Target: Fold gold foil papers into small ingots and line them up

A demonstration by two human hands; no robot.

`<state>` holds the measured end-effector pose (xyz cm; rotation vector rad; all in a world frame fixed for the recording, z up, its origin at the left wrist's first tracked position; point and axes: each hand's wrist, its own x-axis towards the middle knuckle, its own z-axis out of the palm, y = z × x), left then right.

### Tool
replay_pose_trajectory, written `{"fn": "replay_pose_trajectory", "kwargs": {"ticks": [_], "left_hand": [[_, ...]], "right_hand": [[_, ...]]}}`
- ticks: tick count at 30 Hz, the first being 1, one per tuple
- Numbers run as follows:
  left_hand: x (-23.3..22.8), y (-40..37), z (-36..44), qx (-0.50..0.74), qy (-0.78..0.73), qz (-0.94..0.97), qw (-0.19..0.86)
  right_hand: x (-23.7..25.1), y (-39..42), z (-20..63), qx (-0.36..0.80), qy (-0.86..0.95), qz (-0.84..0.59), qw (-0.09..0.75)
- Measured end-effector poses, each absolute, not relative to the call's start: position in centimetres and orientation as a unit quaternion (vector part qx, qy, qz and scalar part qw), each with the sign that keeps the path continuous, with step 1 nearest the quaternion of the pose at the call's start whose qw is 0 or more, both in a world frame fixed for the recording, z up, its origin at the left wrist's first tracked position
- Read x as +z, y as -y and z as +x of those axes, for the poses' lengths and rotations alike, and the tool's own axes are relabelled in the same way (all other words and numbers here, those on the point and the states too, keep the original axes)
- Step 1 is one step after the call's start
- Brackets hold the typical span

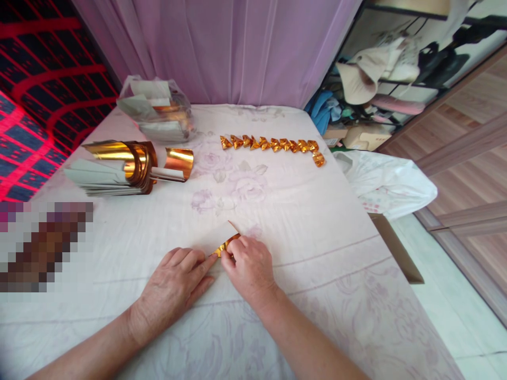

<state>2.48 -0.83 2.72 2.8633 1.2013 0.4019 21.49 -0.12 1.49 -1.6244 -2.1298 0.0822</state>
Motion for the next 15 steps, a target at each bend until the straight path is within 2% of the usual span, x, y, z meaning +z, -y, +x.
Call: {"fn": "replay_pose_trajectory", "kwargs": {"ticks": [15], "left_hand": [[2.59,1.12,2.50,0.137,-0.390,0.910,0.017]], "right_hand": [[1.46,0.13,21.48,0.036,0.773,-0.589,0.234]]}}
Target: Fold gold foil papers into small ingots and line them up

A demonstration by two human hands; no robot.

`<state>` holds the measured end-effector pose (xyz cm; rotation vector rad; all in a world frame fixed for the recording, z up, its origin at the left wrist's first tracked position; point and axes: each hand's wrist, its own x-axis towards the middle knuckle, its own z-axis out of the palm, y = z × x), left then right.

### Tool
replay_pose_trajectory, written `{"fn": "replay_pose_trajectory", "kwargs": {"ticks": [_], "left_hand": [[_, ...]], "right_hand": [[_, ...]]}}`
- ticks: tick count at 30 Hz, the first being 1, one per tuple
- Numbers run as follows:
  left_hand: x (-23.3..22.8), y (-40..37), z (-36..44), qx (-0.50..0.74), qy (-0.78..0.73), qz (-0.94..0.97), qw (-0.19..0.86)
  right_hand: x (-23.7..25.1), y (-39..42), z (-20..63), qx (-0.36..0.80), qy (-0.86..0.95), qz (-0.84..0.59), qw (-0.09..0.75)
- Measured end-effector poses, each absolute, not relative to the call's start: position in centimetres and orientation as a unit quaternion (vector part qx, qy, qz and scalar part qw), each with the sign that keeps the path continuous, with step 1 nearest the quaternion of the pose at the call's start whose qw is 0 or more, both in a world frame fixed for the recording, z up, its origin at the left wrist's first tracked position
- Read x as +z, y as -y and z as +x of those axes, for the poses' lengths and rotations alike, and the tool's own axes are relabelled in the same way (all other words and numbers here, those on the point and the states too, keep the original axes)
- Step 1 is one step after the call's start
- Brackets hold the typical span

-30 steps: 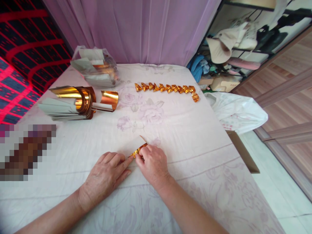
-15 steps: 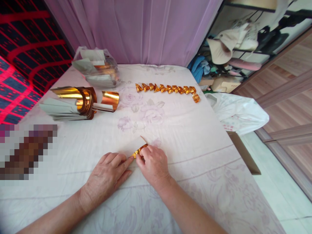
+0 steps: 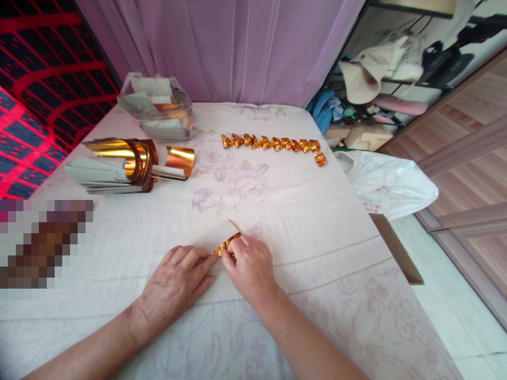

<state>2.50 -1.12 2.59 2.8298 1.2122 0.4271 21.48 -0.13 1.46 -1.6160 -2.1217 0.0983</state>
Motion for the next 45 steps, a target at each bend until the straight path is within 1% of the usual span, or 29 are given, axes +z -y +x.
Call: {"fn": "replay_pose_trajectory", "kwargs": {"ticks": [8,12,16,23,36,39,45], "left_hand": [[2.7,1.0,2.6,0.132,-0.392,0.910,0.013],[2.7,1.0,2.8,0.144,-0.389,0.910,-0.007],[2.3,1.2,2.9,0.143,-0.386,0.911,-0.032],[1.9,1.4,2.8,0.130,-0.388,0.911,-0.043],[2.2,1.4,2.9,0.139,-0.384,0.911,-0.055],[2.2,1.4,2.9,0.141,-0.380,0.912,-0.061],[2.1,1.4,2.8,0.133,-0.378,0.914,-0.061]], "right_hand": [[1.5,0.1,21.5,0.039,0.772,-0.590,0.234],[1.4,0.2,21.5,0.045,0.769,-0.593,0.234],[1.4,0.3,21.6,0.064,0.768,-0.592,0.237],[1.3,0.3,21.9,0.106,0.766,-0.591,0.229],[1.7,0.1,21.7,0.104,0.770,-0.592,0.216],[1.8,0.0,21.9,0.127,0.771,-0.585,0.219],[2.1,-0.4,23.0,0.215,0.770,-0.552,0.238]]}}
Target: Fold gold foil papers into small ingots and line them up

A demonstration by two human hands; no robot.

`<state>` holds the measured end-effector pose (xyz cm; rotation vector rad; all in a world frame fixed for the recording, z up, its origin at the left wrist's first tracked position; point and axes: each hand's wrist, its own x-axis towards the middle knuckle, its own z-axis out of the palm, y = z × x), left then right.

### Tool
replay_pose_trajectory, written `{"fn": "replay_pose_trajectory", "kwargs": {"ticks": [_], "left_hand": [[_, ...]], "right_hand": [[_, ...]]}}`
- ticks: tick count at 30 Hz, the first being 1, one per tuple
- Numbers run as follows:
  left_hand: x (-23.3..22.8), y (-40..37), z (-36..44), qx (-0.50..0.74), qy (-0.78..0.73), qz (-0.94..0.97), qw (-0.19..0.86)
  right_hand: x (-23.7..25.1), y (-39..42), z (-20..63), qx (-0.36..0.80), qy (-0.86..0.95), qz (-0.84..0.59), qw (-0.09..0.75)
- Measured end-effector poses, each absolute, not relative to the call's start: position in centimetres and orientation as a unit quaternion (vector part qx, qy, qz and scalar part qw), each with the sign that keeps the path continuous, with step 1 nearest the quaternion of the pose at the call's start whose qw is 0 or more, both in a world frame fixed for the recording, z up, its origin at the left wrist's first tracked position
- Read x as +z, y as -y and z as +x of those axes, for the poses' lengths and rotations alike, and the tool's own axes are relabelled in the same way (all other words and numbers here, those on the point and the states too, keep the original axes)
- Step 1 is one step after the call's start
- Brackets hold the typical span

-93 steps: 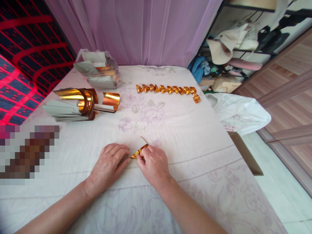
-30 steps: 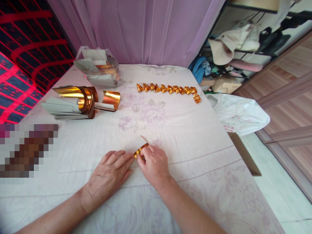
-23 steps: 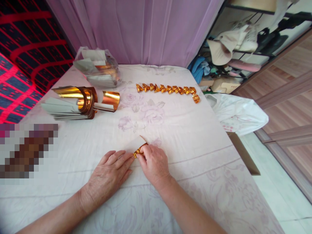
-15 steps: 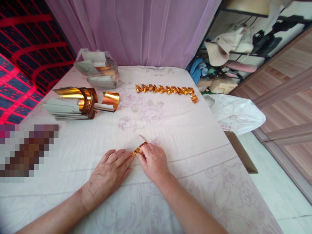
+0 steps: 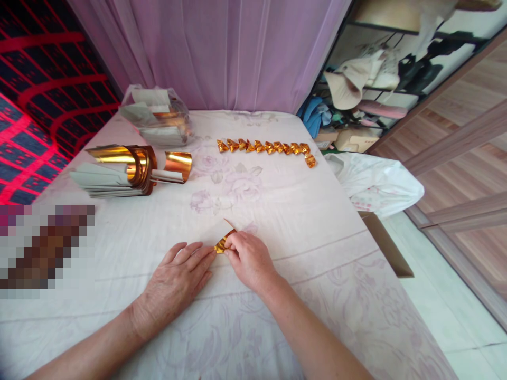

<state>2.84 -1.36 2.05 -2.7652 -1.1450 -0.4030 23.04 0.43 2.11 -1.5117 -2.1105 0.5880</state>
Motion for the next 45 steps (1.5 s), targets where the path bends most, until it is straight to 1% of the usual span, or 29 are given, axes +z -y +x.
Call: {"fn": "replay_pose_trajectory", "kwargs": {"ticks": [9,15,20,32,36,45], "left_hand": [[2.2,1.4,2.9,-0.122,0.368,-0.919,0.076],[2.9,1.2,3.6,-0.095,0.384,-0.918,0.040],[3.0,1.0,3.2,-0.097,0.385,-0.918,0.023],[3.1,0.6,1.5,-0.115,0.381,-0.916,0.045],[2.9,0.7,1.4,-0.117,0.388,-0.913,0.040],[2.0,0.3,0.7,-0.128,0.404,-0.904,-0.053]], "right_hand": [[2.2,-0.5,23.3,0.223,0.771,-0.545,0.242],[2.1,-0.4,23.2,0.220,0.769,-0.552,0.238],[2.0,-0.4,23.2,0.209,0.771,-0.552,0.237],[2.2,-0.5,23.1,0.204,0.772,-0.559,0.222],[2.3,-0.2,23.1,0.169,0.801,-0.534,0.210],[1.6,0.3,23.2,0.080,0.838,-0.509,0.179]]}}
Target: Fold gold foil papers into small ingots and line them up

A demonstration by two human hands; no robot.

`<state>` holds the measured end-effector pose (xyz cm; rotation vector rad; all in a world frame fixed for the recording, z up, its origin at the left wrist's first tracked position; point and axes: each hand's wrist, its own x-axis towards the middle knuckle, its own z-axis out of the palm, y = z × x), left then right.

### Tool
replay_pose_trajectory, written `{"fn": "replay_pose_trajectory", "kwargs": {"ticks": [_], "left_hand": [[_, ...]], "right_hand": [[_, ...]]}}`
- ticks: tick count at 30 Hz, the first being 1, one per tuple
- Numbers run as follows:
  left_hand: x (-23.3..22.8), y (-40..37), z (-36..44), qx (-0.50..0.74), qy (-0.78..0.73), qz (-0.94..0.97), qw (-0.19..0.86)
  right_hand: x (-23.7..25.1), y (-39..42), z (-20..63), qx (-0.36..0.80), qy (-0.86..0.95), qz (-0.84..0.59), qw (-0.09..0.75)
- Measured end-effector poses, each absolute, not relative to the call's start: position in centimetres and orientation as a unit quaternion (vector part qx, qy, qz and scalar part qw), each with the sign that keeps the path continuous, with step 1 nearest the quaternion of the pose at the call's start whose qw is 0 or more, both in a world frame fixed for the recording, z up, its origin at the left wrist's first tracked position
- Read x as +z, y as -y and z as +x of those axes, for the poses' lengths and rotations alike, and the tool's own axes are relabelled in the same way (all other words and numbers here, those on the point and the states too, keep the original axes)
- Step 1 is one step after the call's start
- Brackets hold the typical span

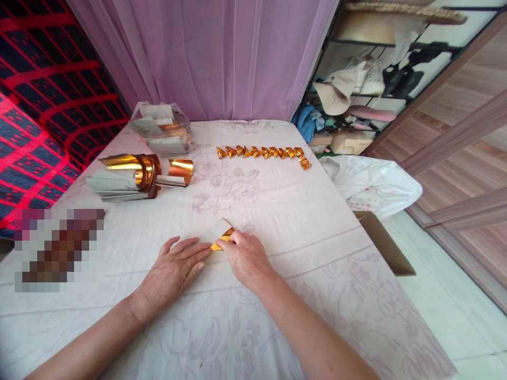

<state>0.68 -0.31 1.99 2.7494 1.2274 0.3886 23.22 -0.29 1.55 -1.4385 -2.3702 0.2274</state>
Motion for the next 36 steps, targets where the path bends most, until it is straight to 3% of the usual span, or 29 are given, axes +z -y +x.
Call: {"fn": "replay_pose_trajectory", "kwargs": {"ticks": [8,29,36], "left_hand": [[1.8,0.2,0.4,0.136,-0.395,0.907,0.054],[2.5,2.5,3.1,0.139,-0.404,0.903,-0.036],[2.3,2.2,3.5,0.123,-0.425,0.896,-0.033]], "right_hand": [[0.8,0.4,23.3,0.043,0.846,-0.497,0.190],[1.6,0.4,23.0,0.071,0.839,-0.511,0.174],[1.2,0.3,23.4,0.111,0.819,-0.514,0.230]]}}
